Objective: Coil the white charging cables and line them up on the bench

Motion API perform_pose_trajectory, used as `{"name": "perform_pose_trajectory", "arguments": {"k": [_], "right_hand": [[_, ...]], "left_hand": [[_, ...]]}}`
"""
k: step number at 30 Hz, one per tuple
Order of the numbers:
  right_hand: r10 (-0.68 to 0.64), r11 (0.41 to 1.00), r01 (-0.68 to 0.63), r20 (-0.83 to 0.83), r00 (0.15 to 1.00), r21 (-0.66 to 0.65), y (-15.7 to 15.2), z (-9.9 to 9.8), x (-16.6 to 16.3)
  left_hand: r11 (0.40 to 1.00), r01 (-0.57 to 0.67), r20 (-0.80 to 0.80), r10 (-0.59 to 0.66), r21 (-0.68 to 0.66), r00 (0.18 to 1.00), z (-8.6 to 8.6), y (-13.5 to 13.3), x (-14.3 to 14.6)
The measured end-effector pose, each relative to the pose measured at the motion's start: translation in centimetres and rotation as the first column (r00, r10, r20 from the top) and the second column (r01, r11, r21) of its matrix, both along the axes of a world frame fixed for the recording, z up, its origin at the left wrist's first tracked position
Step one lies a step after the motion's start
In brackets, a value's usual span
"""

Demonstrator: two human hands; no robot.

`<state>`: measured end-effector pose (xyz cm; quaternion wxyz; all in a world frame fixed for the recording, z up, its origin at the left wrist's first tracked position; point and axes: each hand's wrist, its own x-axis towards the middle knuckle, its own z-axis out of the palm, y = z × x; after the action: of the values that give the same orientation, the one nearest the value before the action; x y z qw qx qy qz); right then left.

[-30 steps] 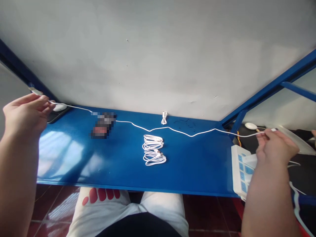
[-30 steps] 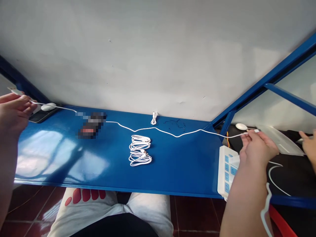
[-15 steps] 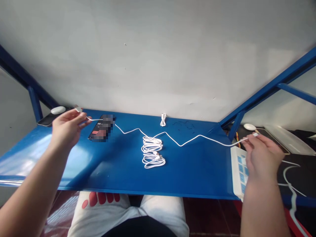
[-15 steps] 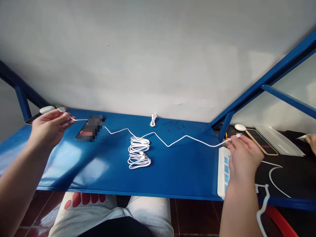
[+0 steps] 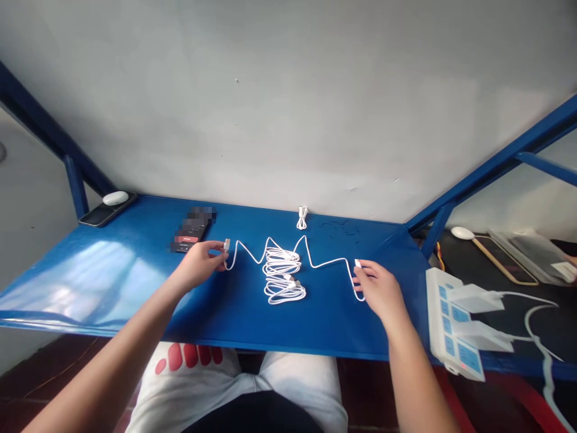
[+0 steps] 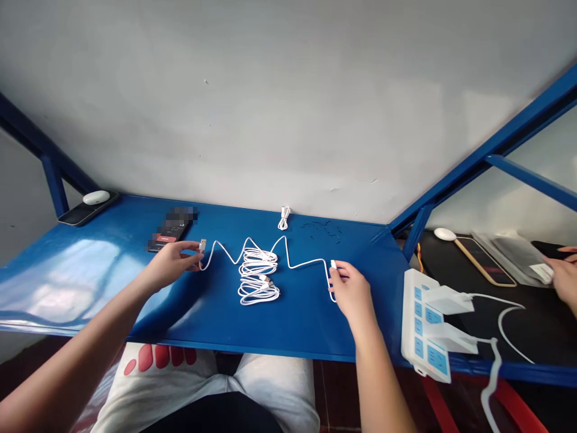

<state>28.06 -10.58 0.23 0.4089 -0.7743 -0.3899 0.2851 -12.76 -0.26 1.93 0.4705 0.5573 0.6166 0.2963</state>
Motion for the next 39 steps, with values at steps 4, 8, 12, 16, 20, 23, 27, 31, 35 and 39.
{"name": "perform_pose_trajectory", "arguments": {"k": [4, 8, 12, 16, 20, 23, 27, 31, 35, 39], "right_hand": [[0.085, 0.996, -0.081, 0.094, 0.992, -0.048, 1.3, -0.3, -2.5], [0.148, 0.989, -0.146, 0.058, 0.987, -0.030, 3.7, -0.6, -4.1], [0.188, 0.982, -0.189, -0.031, 0.982, -0.022, 7.2, -0.4, -4.9], [0.253, 0.966, -0.257, -0.128, 0.959, -0.016, 10.6, 0.2, -6.3], [0.307, 0.949, -0.314, -0.182, 0.934, -0.010, 13.1, 0.6, -8.4], [0.356, 0.931, -0.365, -0.200, 0.913, -0.012, 14.3, 0.5, -9.6], [0.420, 0.900, -0.430, -0.120, 0.900, -0.069, 15.3, 0.5, -10.6], [0.438, 0.893, -0.440, -0.043, 0.898, -0.096, 16.2, 0.8, -11.3], [0.413, 0.907, -0.415, -0.048, 0.909, -0.065, 17.3, 0.7, -12.1], [0.379, 0.923, -0.385, -0.149, 0.913, -0.014, 18.4, 0.4, -13.2]], "left_hand": [[0.999, 0.046, 0.044, -0.046, 0.006, 0.998, -1.6, 0.4, 1.8], [0.999, 0.011, -0.002, -0.011, 0.033, 1.000, -1.8, 2.0, 3.8], [0.997, 0.049, -0.182, -0.037, 0.065, 0.983, -0.9, 4.9, 5.2], [0.994, 0.082, -0.245, -0.064, 0.065, 0.967, -0.5, 7.6, 6.4], [0.991, 0.124, -0.239, -0.110, 0.044, 0.965, -0.4, 8.6, 8.0], [0.987, 0.155, -0.234, -0.140, 0.047, 0.962, 0.1, 8.5, 9.0], [0.975, 0.218, -0.248, -0.200, 0.048, 0.948, 0.6, 8.6, 9.6], [0.983, 0.186, -0.163, -0.183, 0.002, 0.970, 0.2, 9.2, 9.9], [0.989, 0.147, -0.104, -0.146, 0.004, 0.984, -0.4, 9.3, 10.3], [0.988, 0.132, -0.075, -0.126, 0.085, 0.989, -0.9, 8.9, 10.6]]}}
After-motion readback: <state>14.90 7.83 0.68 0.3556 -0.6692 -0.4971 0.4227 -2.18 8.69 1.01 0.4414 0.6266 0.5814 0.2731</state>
